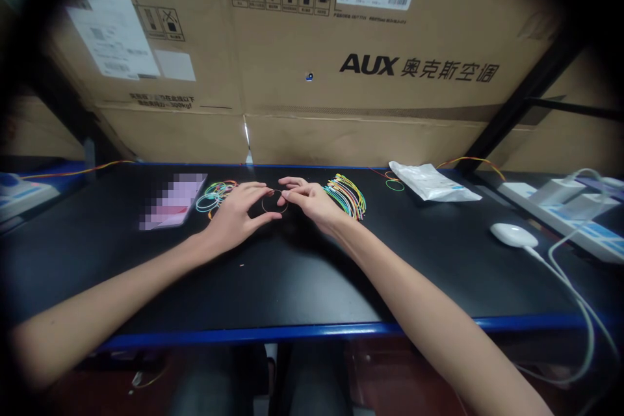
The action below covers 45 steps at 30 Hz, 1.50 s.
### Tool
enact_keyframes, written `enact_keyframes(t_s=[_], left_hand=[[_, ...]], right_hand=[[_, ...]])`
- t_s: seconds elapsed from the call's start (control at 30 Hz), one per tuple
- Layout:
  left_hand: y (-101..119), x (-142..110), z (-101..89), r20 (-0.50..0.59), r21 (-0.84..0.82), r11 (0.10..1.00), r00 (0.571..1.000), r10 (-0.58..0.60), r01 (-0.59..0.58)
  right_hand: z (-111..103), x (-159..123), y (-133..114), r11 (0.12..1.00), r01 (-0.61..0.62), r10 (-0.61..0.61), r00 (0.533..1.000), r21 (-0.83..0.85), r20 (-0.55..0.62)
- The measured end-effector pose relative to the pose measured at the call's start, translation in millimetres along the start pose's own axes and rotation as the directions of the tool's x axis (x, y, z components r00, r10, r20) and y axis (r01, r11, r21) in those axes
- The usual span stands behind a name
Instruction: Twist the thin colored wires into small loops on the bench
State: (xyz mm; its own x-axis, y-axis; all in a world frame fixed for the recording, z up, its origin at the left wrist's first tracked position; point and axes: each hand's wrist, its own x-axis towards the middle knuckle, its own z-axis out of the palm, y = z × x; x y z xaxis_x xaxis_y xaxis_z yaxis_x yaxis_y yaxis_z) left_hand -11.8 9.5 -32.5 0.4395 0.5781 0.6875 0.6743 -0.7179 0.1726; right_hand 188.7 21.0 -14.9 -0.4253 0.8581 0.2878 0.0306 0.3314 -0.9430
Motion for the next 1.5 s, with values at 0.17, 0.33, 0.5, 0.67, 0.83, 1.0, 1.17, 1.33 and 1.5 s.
enact_keyframes(t_s=[0.17,0.33,0.5,0.67,0.83,1.0,1.17,1.33,1.5], left_hand=[[4,-1,-1.4,0.009,0.010,1.000,1.000,-0.001,0.001],[12,-3,-1.2,-0.008,0.065,0.998,1.000,-0.018,0.019],[10,-5,1.7,-0.008,0.037,0.998,0.999,-0.045,0.045],[0,0,0.5,-0.026,-0.030,0.998,0.998,0.058,-0.059],[-6,3,-0.1,0.023,-0.135,0.989,0.998,0.056,-0.052],[-8,3,-0.2,0.064,-0.192,0.981,0.997,0.049,-0.036],[-9,3,0.5,0.054,-0.147,0.987,0.996,0.069,-0.060],[-9,2,1.3,0.027,-0.008,0.992,0.992,0.127,-0.127],[-5,0,2.1,-0.011,0.138,0.975,0.984,0.178,-0.175]], right_hand=[[-2,1,-2,0.961,0.042,-0.048,0.999,-0.273,-0.014],[4,-2,0,0.740,0.201,-0.250,0.968,-0.642,0.015],[15,-6,5,0.597,0.282,-0.402,0.915,-0.751,0.025],[11,-1,7,0.916,0.055,-0.112,0.986,-0.398,-0.122],[7,3,11,0.975,-0.122,0.111,0.991,0.185,0.068],[9,2,13,0.887,-0.210,0.173,0.977,0.410,0.126],[9,2,15,0.902,-0.186,0.154,0.982,0.389,0.113],[5,2,5,0.998,0.008,-0.002,0.997,-0.070,0.076],[8,-2,-1,0.719,0.209,-0.223,0.973,-0.663,0.065]])
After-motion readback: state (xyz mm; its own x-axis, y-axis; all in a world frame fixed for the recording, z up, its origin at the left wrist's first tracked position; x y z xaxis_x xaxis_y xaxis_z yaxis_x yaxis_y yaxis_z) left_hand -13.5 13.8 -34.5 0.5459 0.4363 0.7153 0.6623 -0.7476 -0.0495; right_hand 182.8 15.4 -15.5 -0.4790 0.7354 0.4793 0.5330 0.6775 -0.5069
